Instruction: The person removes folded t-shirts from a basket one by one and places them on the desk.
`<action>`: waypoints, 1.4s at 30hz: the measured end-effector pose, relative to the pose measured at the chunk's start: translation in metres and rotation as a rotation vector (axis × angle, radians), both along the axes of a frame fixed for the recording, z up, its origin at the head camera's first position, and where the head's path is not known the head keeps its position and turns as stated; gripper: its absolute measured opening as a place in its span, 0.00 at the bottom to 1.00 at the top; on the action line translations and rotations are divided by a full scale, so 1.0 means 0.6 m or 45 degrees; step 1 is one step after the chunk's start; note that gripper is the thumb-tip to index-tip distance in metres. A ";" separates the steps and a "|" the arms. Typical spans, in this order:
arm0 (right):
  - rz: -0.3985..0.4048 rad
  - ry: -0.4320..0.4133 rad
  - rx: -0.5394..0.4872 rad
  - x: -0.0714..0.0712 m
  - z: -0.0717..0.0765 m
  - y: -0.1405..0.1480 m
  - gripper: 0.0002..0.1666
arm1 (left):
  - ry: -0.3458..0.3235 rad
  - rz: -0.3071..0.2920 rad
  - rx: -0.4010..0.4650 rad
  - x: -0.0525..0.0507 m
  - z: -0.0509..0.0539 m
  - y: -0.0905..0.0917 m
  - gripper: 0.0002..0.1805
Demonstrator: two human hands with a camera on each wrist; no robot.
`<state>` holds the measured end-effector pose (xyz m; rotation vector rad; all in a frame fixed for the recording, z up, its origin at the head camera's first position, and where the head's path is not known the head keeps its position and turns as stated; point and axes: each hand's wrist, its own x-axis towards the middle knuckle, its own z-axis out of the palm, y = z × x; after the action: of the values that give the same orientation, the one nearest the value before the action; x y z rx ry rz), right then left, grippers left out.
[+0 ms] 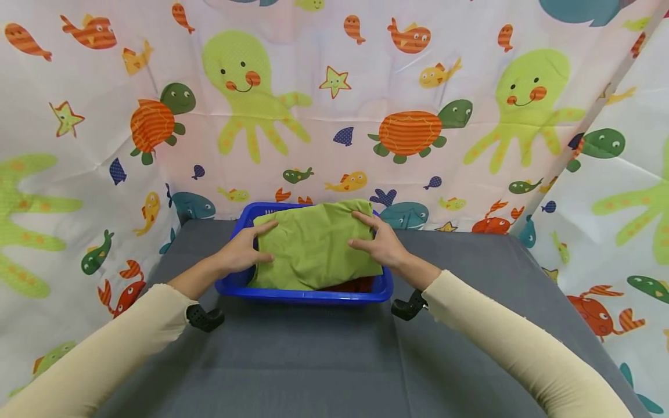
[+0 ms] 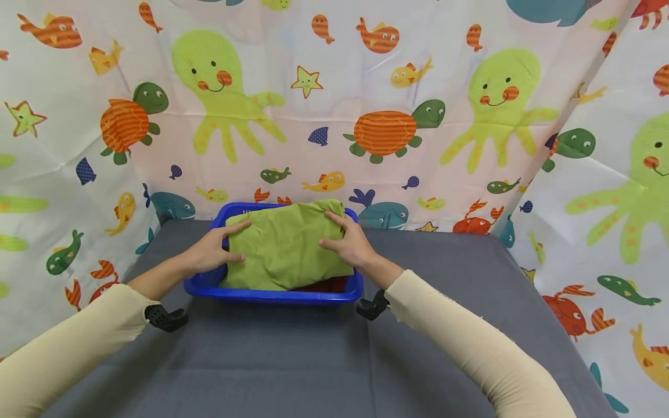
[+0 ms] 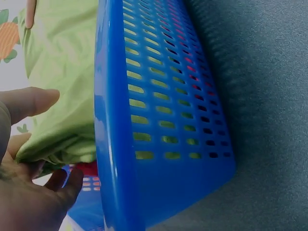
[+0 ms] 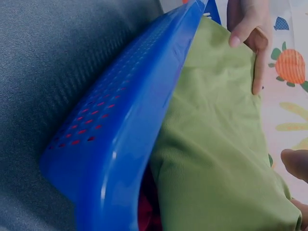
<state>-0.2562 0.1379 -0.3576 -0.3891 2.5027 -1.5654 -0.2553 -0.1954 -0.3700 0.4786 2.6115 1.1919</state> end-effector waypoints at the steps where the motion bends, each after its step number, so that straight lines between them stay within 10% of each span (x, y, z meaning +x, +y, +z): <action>1: 0.000 -0.004 -0.004 0.001 -0.002 0.000 0.42 | 0.002 -0.001 -0.002 -0.001 -0.002 0.001 0.46; 19: 0.008 -0.158 0.046 0.000 -0.009 -0.007 0.45 | -0.335 0.102 0.053 -0.039 -0.036 0.016 0.57; 34: 0.012 -0.190 0.013 -0.010 -0.020 -0.004 0.46 | -0.157 0.018 -0.012 -0.051 -0.053 0.036 0.57; 42: 0.033 -0.267 -0.029 -0.010 -0.025 -0.005 0.48 | -0.294 0.011 0.039 -0.048 -0.059 0.039 0.62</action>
<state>-0.2623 0.1352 -0.3723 -0.2455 2.3149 -1.5395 -0.2844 -0.1718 -0.4056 0.3147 2.4056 1.2136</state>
